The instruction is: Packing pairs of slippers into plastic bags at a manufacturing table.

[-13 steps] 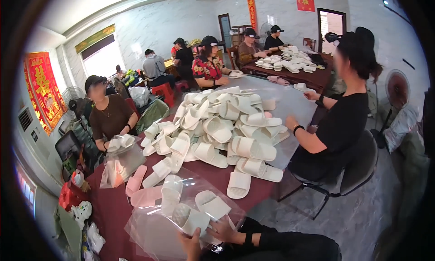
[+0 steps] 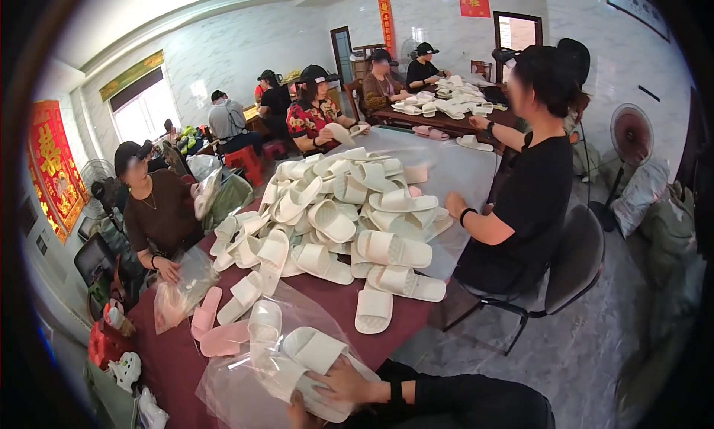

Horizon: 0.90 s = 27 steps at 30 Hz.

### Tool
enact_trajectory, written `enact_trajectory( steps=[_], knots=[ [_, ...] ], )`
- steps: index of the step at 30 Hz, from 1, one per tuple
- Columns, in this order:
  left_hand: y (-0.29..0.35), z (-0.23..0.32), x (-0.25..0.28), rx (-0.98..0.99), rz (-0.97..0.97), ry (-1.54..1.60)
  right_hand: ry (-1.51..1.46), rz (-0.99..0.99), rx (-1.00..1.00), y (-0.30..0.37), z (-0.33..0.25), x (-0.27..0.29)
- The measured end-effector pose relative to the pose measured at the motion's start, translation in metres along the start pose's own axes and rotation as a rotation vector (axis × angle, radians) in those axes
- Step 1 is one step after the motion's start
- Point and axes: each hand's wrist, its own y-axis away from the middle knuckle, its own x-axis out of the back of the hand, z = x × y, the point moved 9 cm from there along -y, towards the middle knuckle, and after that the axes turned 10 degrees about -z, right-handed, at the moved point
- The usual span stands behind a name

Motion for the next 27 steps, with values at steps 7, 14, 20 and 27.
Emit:
enact_trajectory(
  steps=[7, 14, 20, 27],
  knots=[
    [-0.004, -0.025, 0.015, 0.144, -0.175, 0.186, 0.145, -0.061, -0.063, -0.019, 0.002, -0.005],
    [0.026, -0.027, -0.003, 0.086, -0.040, -0.159, 0.208, -0.118, -0.159, -0.032, 0.008, -0.035],
    [0.014, -0.001, -0.009, -0.213, 0.004, -0.116, 0.342, -0.129, -0.082, -0.032, 0.030, -0.055],
    [0.005, -0.017, 0.024, -0.106, 0.238, -0.075, 0.108, -0.098, 0.205, 0.032, 0.023, -0.008]
  ],
)
